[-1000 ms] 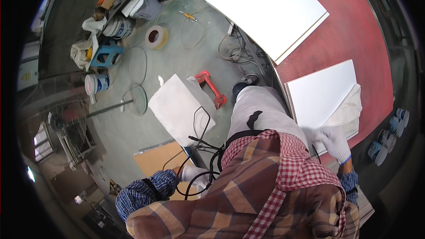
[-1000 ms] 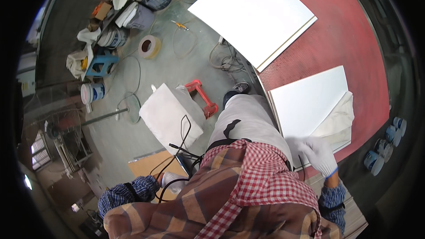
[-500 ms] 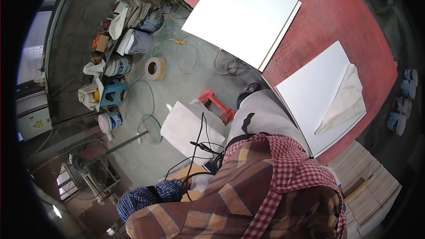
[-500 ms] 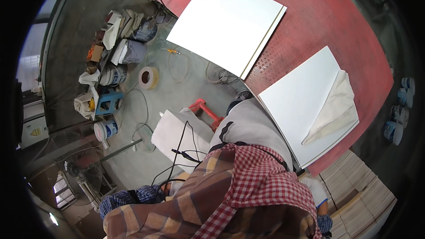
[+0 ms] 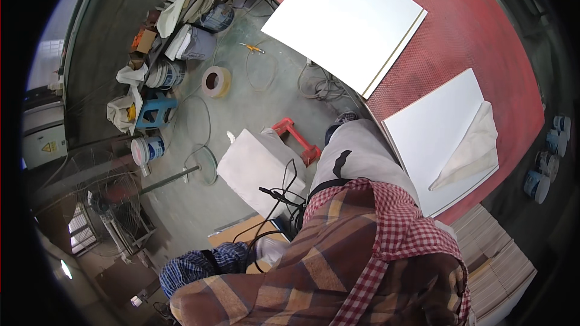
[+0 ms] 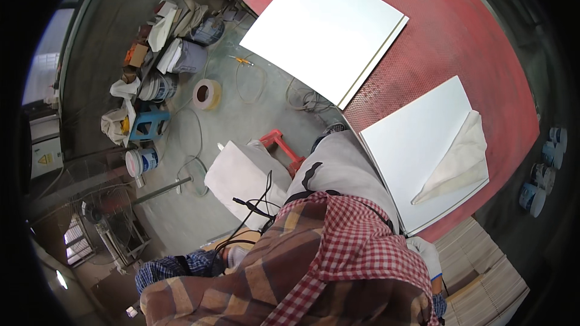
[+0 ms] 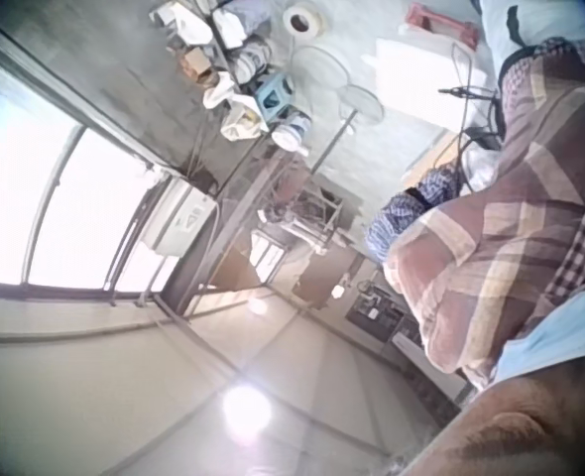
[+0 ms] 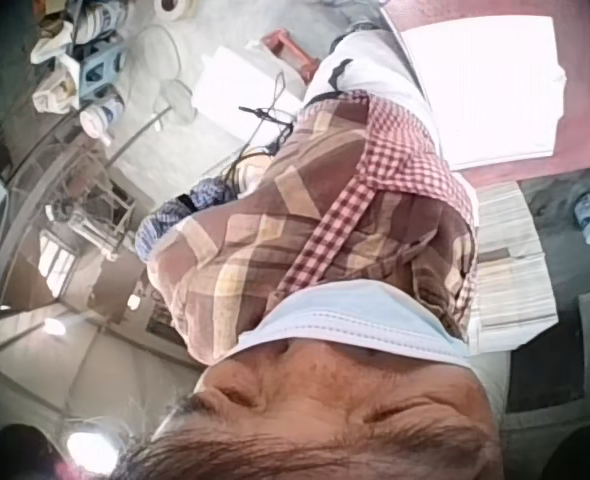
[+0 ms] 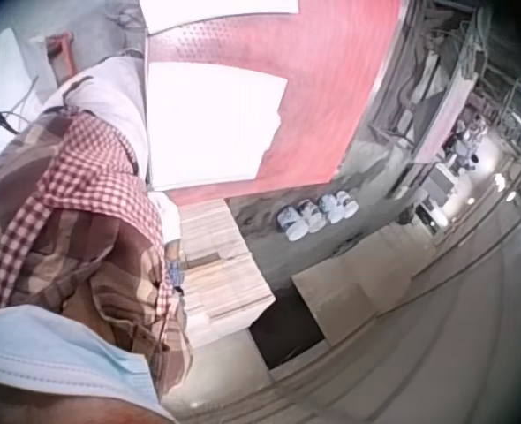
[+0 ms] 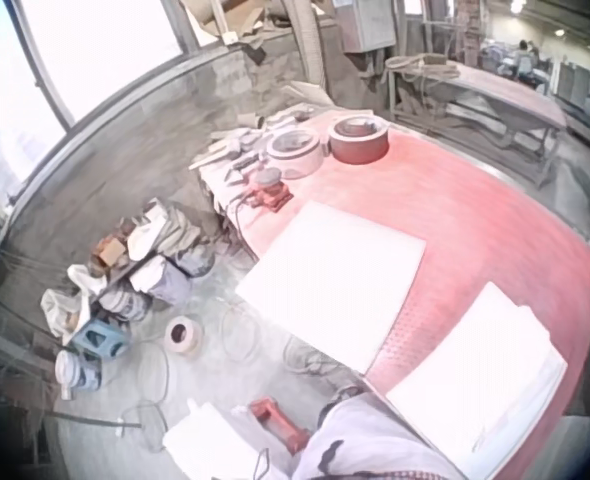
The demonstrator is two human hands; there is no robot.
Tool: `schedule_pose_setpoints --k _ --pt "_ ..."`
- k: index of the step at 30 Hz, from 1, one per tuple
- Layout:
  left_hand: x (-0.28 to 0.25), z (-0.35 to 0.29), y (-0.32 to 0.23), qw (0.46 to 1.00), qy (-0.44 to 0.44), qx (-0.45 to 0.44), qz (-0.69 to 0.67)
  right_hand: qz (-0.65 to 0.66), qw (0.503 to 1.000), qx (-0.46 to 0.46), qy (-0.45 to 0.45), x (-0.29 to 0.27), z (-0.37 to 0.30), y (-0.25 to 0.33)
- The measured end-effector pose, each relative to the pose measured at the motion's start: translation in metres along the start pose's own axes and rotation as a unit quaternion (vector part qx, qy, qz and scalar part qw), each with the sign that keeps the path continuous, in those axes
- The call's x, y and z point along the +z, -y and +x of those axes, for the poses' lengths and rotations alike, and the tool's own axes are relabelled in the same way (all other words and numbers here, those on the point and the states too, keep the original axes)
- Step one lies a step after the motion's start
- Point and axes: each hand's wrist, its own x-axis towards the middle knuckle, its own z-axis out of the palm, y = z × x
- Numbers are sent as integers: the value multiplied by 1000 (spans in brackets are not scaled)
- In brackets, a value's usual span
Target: Cleaning and polishing white square furniture panels with a white cloth.
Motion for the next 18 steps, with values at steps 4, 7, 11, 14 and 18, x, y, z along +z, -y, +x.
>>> schedule_pose_setpoints --k 4,7,11,14,18 --pt "61 -10 9 929 -23 217 299 -30 999 1 -11 -1 10 3" --pt "205 -53 -38 879 -143 253 378 -43 999 7 -23 -4 10 4" --pt "251 -79 -65 843 -265 307 354 -49 996 -62 -34 -22 36 27" --pt "210 -96 -107 743 -352 252 510 -48 979 -191 -47 -17 62 83" --pt "267 -96 -107 688 -382 257 560 -148 853 -498 48 22 59 222"
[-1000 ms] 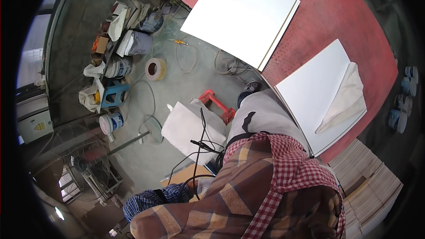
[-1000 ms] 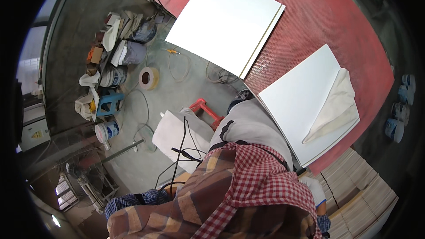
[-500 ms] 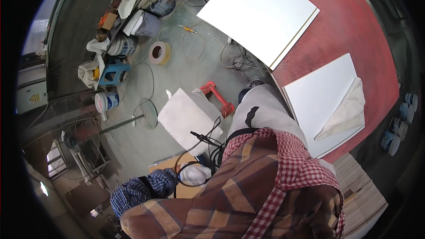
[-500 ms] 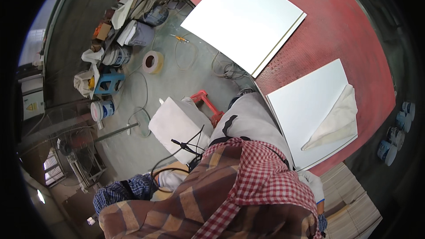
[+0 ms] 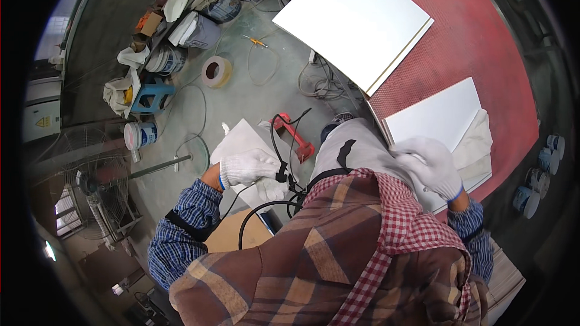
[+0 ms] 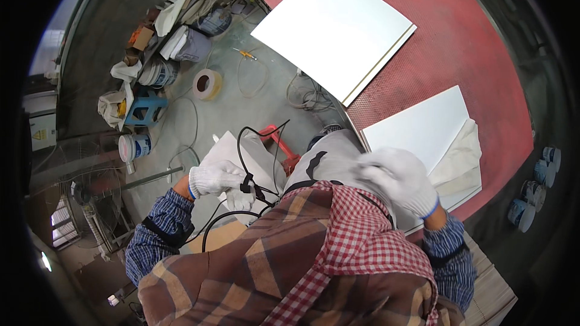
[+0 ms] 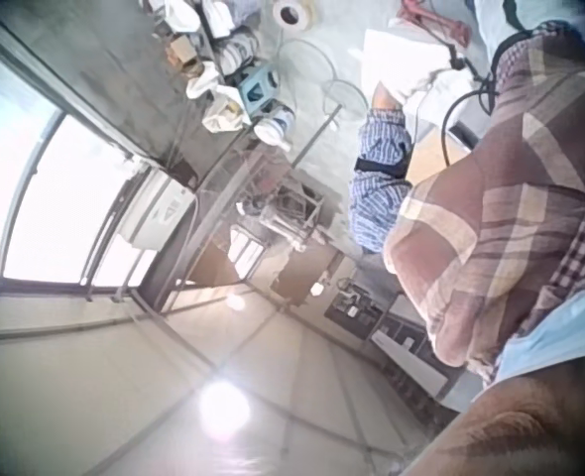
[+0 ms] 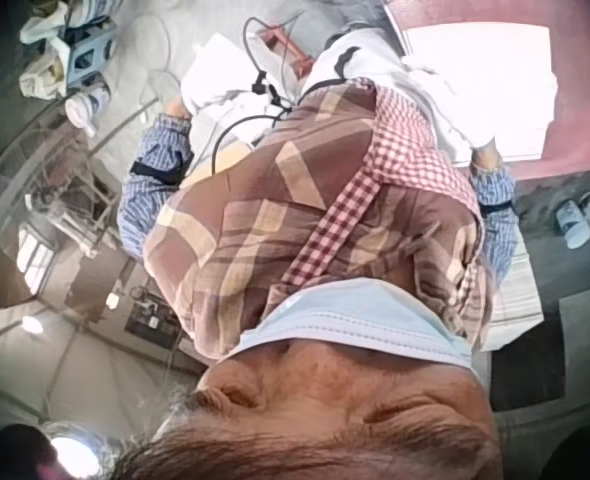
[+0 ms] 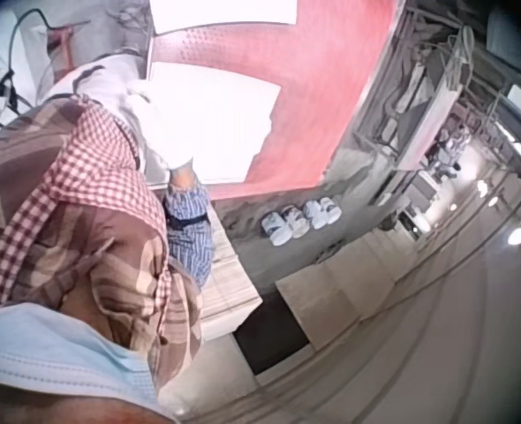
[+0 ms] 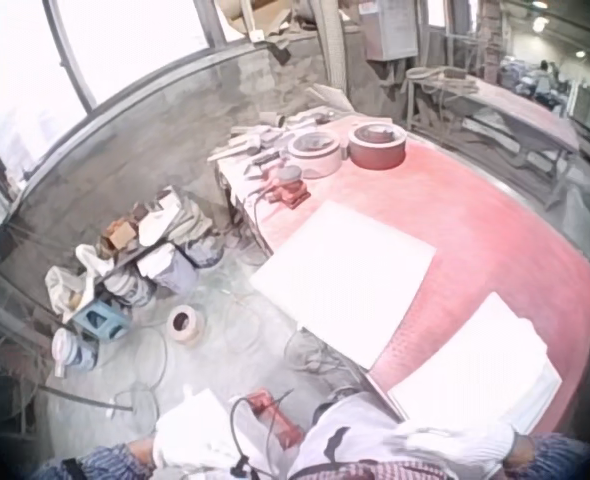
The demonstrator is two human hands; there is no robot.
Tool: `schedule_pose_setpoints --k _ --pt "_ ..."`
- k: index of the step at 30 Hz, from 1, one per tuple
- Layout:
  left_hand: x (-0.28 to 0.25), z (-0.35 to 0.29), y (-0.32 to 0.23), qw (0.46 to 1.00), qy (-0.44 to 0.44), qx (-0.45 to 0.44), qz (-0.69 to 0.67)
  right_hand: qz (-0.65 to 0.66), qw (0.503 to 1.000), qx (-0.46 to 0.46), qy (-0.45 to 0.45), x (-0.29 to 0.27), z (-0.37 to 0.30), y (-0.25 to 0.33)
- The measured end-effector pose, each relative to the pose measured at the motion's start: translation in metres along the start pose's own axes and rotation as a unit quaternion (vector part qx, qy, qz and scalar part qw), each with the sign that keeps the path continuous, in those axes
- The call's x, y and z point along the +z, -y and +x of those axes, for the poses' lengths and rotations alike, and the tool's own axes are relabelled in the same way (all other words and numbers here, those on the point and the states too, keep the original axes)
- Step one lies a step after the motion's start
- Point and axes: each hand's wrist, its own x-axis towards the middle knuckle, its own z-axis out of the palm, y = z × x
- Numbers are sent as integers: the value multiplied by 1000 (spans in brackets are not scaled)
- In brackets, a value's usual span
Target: Cleaning and polishing white square furniture panels with a white cloth.
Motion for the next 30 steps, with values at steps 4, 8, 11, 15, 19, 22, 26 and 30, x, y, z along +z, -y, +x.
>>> schedule_pose_setpoints --k 4,8,11,15,19,22,26,30 --pt "-6 31 23 923 -11 358 138 8 959 -283 17 65 83 27" --pt "-2 1 -20 991 5 95 89 -31 949 -284 130 95 96 33" --pt "1 5 -12 931 5 306 200 -22 961 -189 202 108 102 38" --pt "-7 21 12 970 53 180 156 7 960 -148 237 109 108 48" --pt "-4 23 12 918 0 329 221 31 968 -158 193 115 108 42" --pt "3 20 -3 910 -21 388 140 40 975 -158 149 120 108 36" --pt "7 15 -15 972 49 55 -224 8 985 -107 132 120 108 37" --pt "4 22 -3 914 -89 353 179 -8 985 -80 154 115 111 42"
